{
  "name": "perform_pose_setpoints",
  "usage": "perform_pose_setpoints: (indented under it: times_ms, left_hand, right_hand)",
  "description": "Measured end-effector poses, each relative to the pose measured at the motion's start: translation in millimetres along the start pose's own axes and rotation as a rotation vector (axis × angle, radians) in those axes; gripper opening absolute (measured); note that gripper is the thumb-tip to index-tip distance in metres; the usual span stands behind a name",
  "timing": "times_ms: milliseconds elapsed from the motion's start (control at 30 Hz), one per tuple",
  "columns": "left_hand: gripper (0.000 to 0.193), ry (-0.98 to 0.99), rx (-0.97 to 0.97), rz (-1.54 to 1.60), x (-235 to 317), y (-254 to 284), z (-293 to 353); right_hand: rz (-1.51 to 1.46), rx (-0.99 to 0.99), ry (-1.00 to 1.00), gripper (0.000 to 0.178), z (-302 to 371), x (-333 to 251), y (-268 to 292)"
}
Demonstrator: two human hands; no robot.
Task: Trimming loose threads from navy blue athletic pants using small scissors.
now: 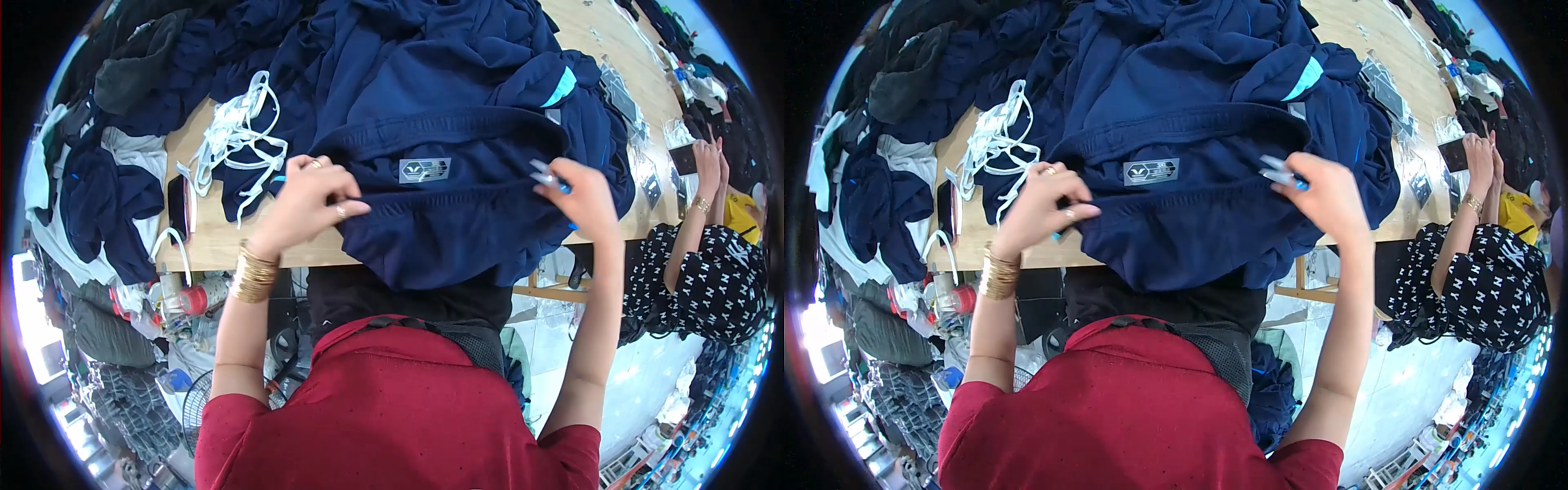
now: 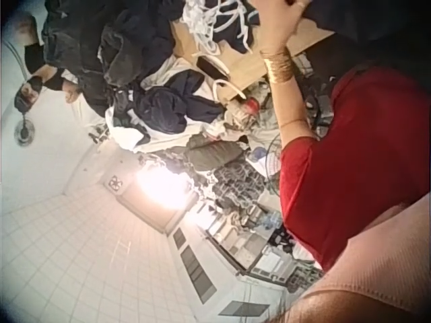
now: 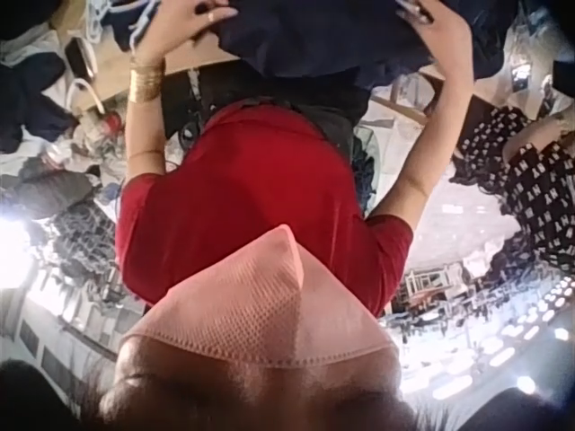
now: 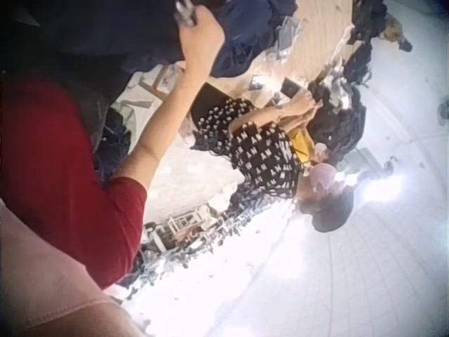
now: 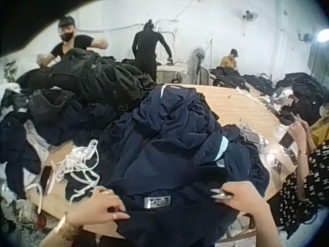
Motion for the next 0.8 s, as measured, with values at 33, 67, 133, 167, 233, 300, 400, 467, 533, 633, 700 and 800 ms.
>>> perform_pose_setpoints:
  times_ms: [33,67,133,167,233,300,400,467,533,633,700,800]
  left_hand:
    - [0.017,-0.02,0.037,0.186,-4,16,-4]
    - [0.017,0.092,0.162,0.315,-14,32,-4]
    - [0.019,0.324,0.182,0.532,-38,52,-1]
    - [0.019,0.422,0.139,0.636,-49,58,0]
    - [0.019,0.413,0.181,0.63,-58,67,-1]
    - [0.018,0.402,0.205,0.624,-65,75,-1]
    - [0.018,0.406,0.229,0.63,-71,81,0]
    - [0.018,0.381,0.261,0.618,-72,85,2]
    - [0.018,0.374,0.266,0.618,-70,86,2]
    - [0.019,0.36,0.273,0.615,-69,89,2]
    - [0.02,0.353,0.277,0.61,-68,91,3]
    - [0.02,0.372,0.275,0.621,-69,93,6]
  right_hand:
    - [-0.034,0.018,-0.067,0.022,-4,3,11]
    - [-0.064,0.039,-0.135,0.025,-6,8,24]
    - [-0.153,0.086,-0.213,0.032,-9,12,47]
    - [-0.161,0.103,-0.233,0.032,-10,18,53]
    - [-0.169,0.128,-0.25,0.032,-13,22,61]
    - [-0.232,0.124,-0.296,0.032,-14,20,65]
    - [-0.236,0.171,-0.254,0.033,-12,20,74]
    - [-0.239,0.175,-0.256,0.033,-11,17,77]
    - [-0.242,0.175,-0.26,0.034,-9,15,79]
    - [-0.249,0.199,-0.266,0.034,-7,13,84]
    - [-0.259,0.191,-0.284,0.032,-6,13,86]
    - [-0.282,0.182,-0.254,0.032,-6,12,87]
Point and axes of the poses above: each hand's wrist, its own z-axis away from the middle knuckle, its own y-axis out of the back of the hand, x = y × z, the point moved 6 cm from there along -z, towards the middle knuckle, and after that the axes turned 15 degrees about x, right-handed, at the moved point
